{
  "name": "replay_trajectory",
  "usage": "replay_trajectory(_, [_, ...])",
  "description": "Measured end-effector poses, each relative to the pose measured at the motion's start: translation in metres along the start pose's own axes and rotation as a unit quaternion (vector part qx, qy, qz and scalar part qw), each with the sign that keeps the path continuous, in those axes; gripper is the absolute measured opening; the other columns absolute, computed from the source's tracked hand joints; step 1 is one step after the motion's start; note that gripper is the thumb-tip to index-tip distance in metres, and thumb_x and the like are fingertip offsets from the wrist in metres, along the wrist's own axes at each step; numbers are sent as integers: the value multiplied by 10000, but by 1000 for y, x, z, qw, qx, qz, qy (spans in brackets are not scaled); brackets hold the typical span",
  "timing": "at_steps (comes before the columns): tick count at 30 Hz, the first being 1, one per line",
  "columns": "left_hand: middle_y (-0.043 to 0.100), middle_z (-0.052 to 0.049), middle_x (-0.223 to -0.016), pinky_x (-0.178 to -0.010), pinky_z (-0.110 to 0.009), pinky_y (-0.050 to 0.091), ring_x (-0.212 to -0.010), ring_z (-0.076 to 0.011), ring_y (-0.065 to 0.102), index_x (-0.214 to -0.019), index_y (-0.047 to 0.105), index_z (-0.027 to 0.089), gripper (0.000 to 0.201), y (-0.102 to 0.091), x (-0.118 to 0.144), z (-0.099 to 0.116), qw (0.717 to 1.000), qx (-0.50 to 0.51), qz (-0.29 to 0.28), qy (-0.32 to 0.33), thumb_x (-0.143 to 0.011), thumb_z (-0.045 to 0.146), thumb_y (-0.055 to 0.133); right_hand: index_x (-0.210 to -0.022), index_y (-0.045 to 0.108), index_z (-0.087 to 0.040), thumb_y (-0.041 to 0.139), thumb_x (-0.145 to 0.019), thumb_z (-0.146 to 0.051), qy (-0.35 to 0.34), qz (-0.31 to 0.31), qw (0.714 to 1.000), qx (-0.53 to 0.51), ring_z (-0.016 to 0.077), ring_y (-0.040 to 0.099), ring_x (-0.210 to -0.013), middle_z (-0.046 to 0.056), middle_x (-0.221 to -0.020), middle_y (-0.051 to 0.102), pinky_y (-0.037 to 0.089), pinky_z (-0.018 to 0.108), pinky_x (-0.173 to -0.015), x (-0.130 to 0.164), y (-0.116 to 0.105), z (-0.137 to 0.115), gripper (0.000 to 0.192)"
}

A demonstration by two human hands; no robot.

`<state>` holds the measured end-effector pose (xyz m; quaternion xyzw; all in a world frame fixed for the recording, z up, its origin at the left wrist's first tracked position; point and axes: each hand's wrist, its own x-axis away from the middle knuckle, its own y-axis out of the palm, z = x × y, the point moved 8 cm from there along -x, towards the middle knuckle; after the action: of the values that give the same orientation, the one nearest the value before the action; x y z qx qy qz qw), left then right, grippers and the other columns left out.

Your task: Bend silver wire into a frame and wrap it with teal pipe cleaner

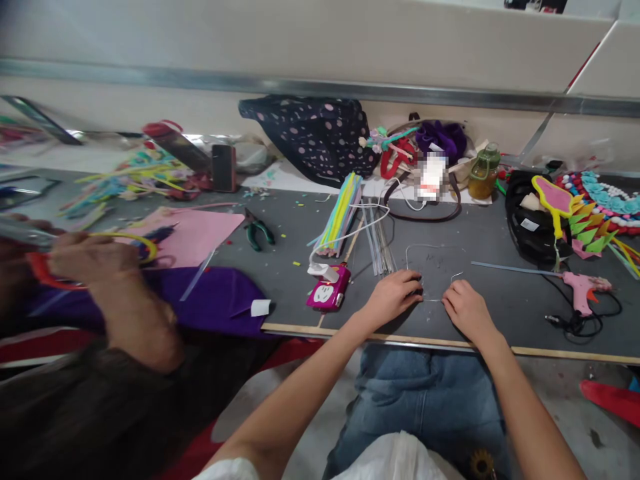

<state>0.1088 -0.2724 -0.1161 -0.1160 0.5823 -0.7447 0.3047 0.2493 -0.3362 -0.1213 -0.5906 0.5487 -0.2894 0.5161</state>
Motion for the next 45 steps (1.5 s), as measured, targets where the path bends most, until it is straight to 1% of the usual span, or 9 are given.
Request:
replay_trajectory(5, [632, -59, -1163, -863, -336, 480, -1018, -210, 586, -991, 672, 214, 194, 0, 0, 0, 1000, 1, 7, -1, -894, 369, 610, -950, 666, -217, 467, -982, -267, -6, 2, 1000, -20, 201, 557, -905, 72, -942, 624, 456, 305, -755, 0, 0, -4, 208])
replay_trajectory(11, [630, -63, -1162, -875, -338, 486, -1030, -210, 584, -992, 671, 205, 188, -1, 1, 0, 1000, 1, 10, -4, -895, 354, 609, -920, 671, -215, 469, -981, -253, -4, 6, 1000, -27, 192, 562, -879, 66, -915, 626, 450, 295, -758, 0, 2, -4, 214])
replay_trajectory(20, [619, -71, -1178, -889, -338, 478, -1058, -211, 571, -1013, 672, 211, 199, -1, 3, 1, 1000, 7, 8, -13, -908, 357, 588, -988, 689, -236, 450, -986, -303, 2, 18, 999, -45, 214, 575, -911, 82, -957, 641, 473, 332, -781, 4, 3, -4, 249])
replay_trajectory(27, [613, -70, -1164, -874, -326, 477, -1042, -208, 571, -1012, 669, 209, 211, 0, 3, 0, 1000, -2, -5, -17, -911, 371, 577, -935, 686, -229, 435, -993, -307, 10, 11, 999, -28, 210, 564, -890, 73, -910, 627, 458, 318, -773, 4, 2, -5, 269])
replay_trajectory(34, [614, -67, -1164, -894, -328, 472, -1055, -209, 567, -1014, 663, 203, 233, -3, 4, 1, 1000, -6, -2, -18, -914, 392, 571, -948, 690, -215, 464, -984, -300, 8, 14, 1000, -26, 205, 568, -892, 68, -912, 635, 452, 309, -777, 4, 3, -5, 244])
replay_trajectory(37, [617, -66, -1163, -901, -323, 469, -1071, -207, 562, -1026, 659, 205, 238, -14, 0, -3, 999, 3, 10, -32, -921, 395, 559, -969, 697, -232, 483, -973, -323, 25, 48, 998, -44, 205, 583, -905, 64, -925, 647, 458, 309, -780, 0, -9, 7, 232])
replay_trajectory(41, [632, -56, -1105, -891, -319, 466, -1053, -200, 562, -1007, 670, 210, 193, -34, -20, -19, 997, 11, 33, -69, -933, 332, 540, -959, 714, -236, 495, -957, -340, 70, 100, 991, -50, 209, 602, -890, 63, -918, 662, 459, 316, -772, -20, -30, 38, 242])
replay_trajectory(43, [635, -54, -1060, -889, -316, 464, -1031, -198, 563, -978, 682, 210, 165, -39, -33, -32, 994, 14, 38, -102, -925, 289, 548, -946, 722, -229, 498, -949, -338, 84, 106, 989, -55, 213, 613, -877, 68, -915, 669, 458, 321, -767, -36, -34, 53, 250])
replay_trajectory(45, [633, -62, -1036, -875, -314, 467, -1026, -202, 563, -964, 692, 205, 162, -39, -47, -45, 990, 8, 32, -134, -920, 253, 543, -938, 730, -224, 500, -938, -323, 99, 105, 988, -59, 207, 619, -844, 69, -914, 676, 456, 319, -742, -54, -31, 68, 250])
